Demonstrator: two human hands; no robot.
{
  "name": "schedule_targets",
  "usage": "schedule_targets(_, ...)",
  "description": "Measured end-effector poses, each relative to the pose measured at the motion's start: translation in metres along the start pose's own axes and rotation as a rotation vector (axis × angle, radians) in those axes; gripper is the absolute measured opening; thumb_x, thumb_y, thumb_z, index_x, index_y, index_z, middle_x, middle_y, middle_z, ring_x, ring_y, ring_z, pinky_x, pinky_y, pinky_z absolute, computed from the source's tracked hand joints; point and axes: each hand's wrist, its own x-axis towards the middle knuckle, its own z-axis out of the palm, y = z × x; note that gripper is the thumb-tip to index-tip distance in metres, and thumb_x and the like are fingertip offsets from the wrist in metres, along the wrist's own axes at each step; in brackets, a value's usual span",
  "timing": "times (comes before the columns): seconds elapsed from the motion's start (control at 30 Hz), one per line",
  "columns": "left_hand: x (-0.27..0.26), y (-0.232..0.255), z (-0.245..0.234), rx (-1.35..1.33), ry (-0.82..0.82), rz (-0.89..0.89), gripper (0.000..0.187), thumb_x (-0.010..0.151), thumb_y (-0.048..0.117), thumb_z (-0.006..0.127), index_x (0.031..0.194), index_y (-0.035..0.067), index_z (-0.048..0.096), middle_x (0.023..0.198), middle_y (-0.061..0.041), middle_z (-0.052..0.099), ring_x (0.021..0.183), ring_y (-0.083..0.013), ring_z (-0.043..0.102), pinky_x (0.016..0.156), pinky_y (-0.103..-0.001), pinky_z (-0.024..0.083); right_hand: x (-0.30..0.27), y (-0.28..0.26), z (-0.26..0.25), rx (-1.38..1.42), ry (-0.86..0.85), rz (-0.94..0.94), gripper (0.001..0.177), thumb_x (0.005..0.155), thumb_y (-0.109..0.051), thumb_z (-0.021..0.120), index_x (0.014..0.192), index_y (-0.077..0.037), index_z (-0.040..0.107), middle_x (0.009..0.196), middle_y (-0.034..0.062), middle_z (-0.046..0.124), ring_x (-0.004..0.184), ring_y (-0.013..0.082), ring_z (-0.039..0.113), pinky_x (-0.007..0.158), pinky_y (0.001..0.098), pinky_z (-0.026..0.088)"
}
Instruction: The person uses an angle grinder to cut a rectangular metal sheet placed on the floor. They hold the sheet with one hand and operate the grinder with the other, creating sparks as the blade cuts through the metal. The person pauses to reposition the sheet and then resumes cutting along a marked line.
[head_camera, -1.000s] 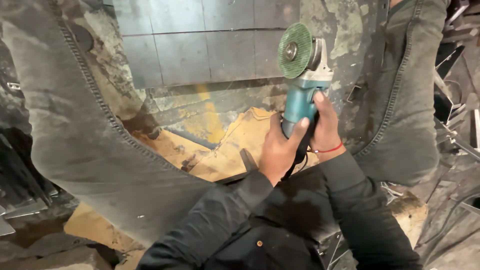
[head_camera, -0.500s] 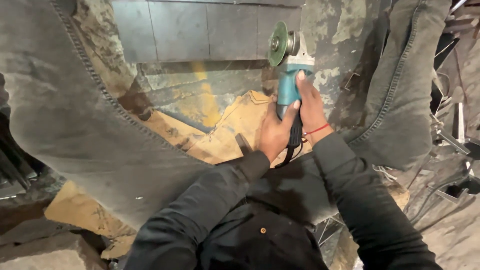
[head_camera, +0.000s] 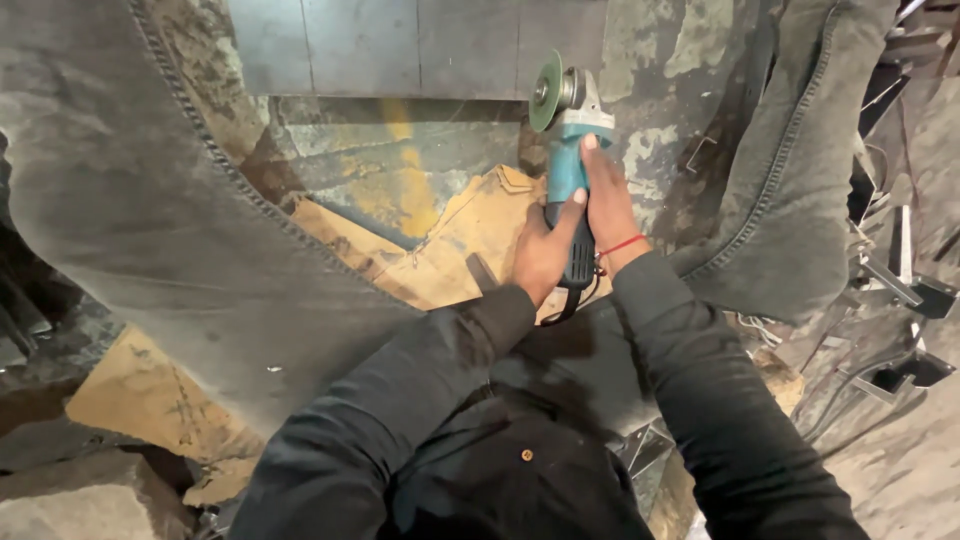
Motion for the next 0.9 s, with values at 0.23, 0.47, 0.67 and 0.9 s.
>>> schedule_targets(0.23,0.006,-0.003,0.005,-0.177,0.006,-0.146,0.084,0.083,0.068,0.064,0.111,-0.011,0.056,0.096,-0.022,0.072,0.083,-0.0273,0.073,0.071,-0.037,0.058,0.008,0.020,-0.001,-0.059,0.046,0.094,0.055,0.097,-0.058,0.061,0.108,-0.004,0.066,0.097,0.0028,0.064,0.085,0.0109,0.058,0.076,0.0296,0.051)
schedule_targets(0.47,0.009,-0.002,0.006,-0.056,0.108,-0.208,0.090,0.080,0.075,0.060,0.109,-0.011,0.058,0.095,-0.026,0.072,0.086,-0.0327,0.075,0.077,-0.040,0.057,0.018,0.023,0.000,-0.164,0.023,0.058,0.063,0.095,-0.062,0.059,0.117,-0.003,0.069,0.104,0.0015,0.069,0.091,0.0088,0.058,0.083,0.0266,0.051)
schedule_targets(0.67,0.010,-0.001,0.002,-0.054,0.103,-0.229,0.093,0.080,0.077,0.058,0.110,-0.010,0.057,0.097,-0.028,0.072,0.089,-0.0348,0.075,0.080,-0.042,0.056,0.018,0.017,0.005,-0.162,0.029,0.195,0.064,0.095,-0.063,0.059,0.115,-0.002,0.069,0.100,0.0045,0.067,0.086,0.0125,0.060,0.077,0.0300,0.052)
schedule_targets(0.9,0.020,-0.017,0.007,-0.011,0.095,-0.220,0.098,0.081,0.080,0.056,0.116,-0.011,0.055,0.104,-0.033,0.069,0.100,-0.0414,0.072,0.088,-0.044,0.054,0.013,0.005,0.015,-0.063,-0.002,0.171,0.062,0.094,-0.060,0.059,0.122,-0.005,0.063,0.104,0.0062,0.067,0.087,0.0144,0.065,0.077,0.0324,0.056)
